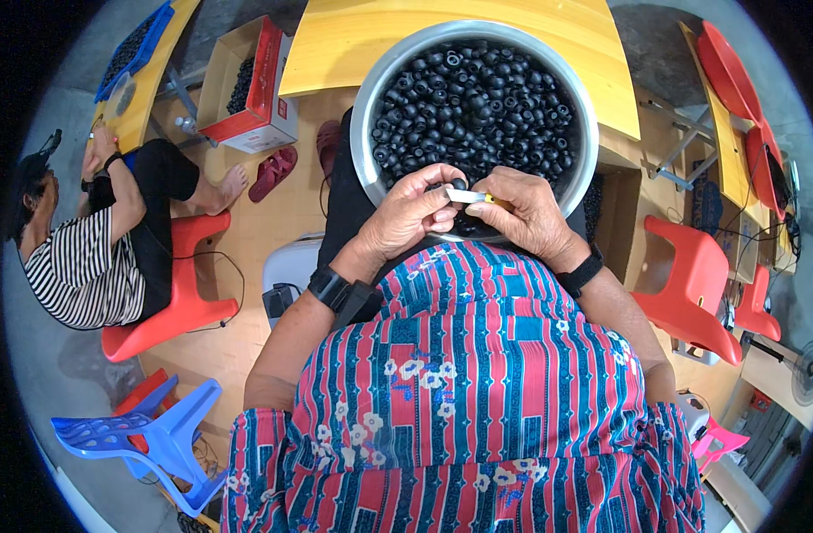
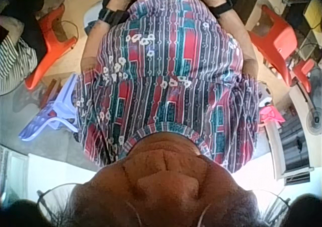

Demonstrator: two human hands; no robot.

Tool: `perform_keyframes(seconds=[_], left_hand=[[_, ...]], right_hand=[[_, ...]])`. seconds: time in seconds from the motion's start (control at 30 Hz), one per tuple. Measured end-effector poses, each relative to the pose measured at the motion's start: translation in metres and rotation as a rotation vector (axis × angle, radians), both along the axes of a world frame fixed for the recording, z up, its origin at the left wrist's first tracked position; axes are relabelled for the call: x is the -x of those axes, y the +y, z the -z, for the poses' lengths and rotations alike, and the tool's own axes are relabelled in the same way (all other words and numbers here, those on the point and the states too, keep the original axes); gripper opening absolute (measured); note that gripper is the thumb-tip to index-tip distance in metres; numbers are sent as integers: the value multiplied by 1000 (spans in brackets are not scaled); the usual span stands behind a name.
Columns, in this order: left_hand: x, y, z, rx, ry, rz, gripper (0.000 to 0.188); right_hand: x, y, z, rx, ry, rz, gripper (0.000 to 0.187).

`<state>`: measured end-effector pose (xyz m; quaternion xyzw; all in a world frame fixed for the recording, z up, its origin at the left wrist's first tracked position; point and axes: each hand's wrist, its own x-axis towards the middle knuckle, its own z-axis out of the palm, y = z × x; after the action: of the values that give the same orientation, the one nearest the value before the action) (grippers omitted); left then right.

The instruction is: The recorder uses a small handheld tool to peel the skins off small, round black objects.

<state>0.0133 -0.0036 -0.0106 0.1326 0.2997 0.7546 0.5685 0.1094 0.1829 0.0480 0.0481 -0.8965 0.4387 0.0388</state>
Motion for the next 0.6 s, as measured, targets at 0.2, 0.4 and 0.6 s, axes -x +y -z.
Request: perform_keyframes(seconds=[0.2, 0.4, 0.6], left_hand=[[0, -1, 4, -34, -51, 11, 31], [0, -1, 2, -32, -37, 9, 28], [1, 0, 2, -7, -53, -2, 25]], right_hand=[[1, 0, -2, 11, -17, 19, 23], [1, 0, 3, 18, 5, 16, 23], [2, -2, 6, 48, 1, 61, 24]])
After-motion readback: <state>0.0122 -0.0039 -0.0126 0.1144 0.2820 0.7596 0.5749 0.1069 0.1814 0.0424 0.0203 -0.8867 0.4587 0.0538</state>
